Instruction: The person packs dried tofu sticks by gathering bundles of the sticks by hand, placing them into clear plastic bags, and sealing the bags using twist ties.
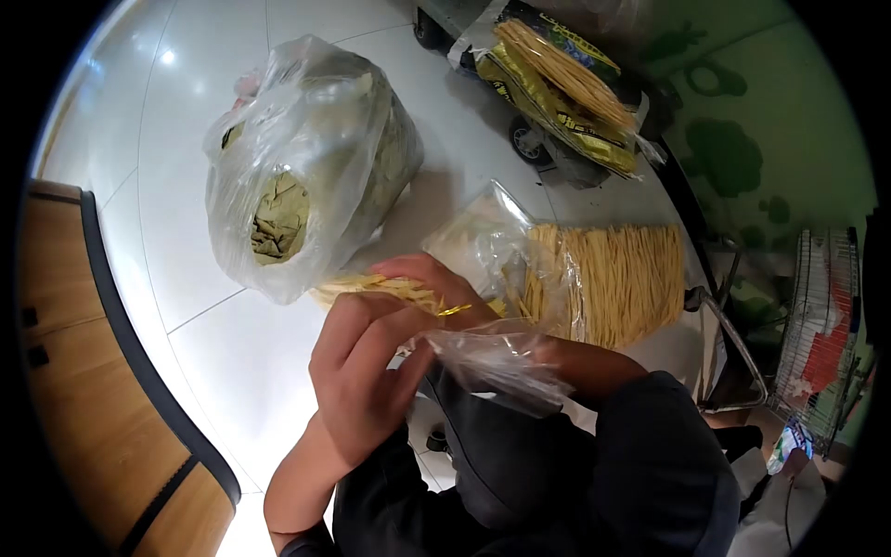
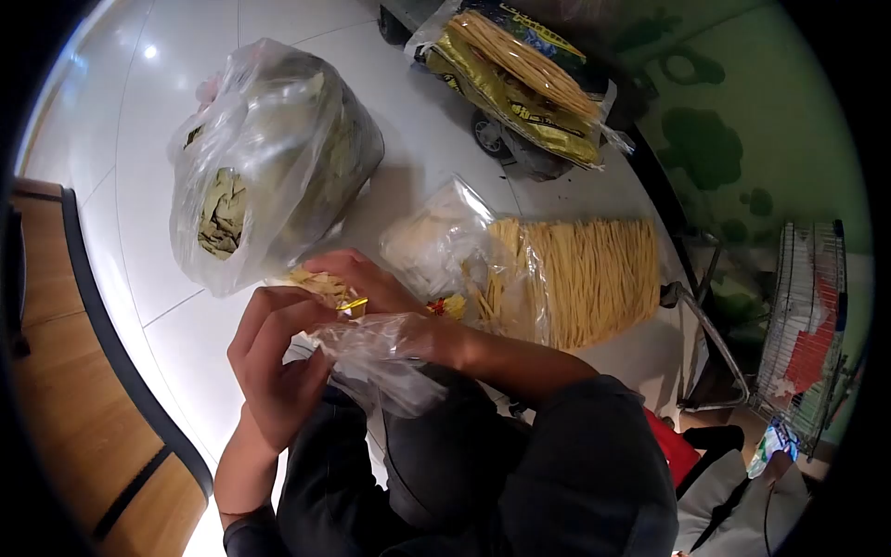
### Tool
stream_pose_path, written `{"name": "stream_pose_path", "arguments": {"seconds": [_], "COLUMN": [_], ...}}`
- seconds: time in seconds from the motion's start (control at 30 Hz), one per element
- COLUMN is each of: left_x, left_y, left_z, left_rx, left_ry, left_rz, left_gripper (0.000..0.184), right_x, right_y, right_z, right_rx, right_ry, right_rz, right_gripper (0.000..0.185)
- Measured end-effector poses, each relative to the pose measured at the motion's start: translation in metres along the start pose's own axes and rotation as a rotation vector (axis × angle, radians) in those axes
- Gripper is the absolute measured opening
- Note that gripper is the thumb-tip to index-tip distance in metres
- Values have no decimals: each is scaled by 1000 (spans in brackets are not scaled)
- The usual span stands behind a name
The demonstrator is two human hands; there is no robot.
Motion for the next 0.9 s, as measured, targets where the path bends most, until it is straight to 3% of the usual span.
{"name": "stream_pose_path", "arguments": {"seconds": [0.1,0.13,0.17,0.27,0.37,0.6,0.67,0.9], "left_x": [25,29,33,41,51,65,66,67], "left_y": [-11,-8,-5,16,27,30,29,25], "left_z": [-16,-23,-27,-46,-61,-82,-86,-94], "left_rx": [-48,-34,-28,47,109,209,200,188], "left_ry": [111,183,196,319,439,454,446,405], "left_rz": [-7,-48,-48,64,90,43,23,-1], "left_gripper": [46,69,69,95,95,96,94,86], "right_x": [-13,-17,-23,-32,-47,-61,-58,-57], "right_y": [20,13,7,11,8,-4,2,1], "right_z": [26,34,42,79,103,125,124,127], "right_rx": [282,266,237,66,-90,66,272,367], "right_ry": [32,-104,-240,-295,-352,-388,-363,-335], "right_rz": [-139,-64,10,20,61,72,89,143], "right_gripper": [77,78,79,83,91,92,91,91]}}
Point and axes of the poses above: each hand's wrist, its own x-axis towards the middle knuckle, its own z-axis out of the back of the hand, y = z × x, the point moved 8 cm from there along x, towards the middle knuckle, and after that the axes turned 9 degrees about -x, right-handed, at the moved point
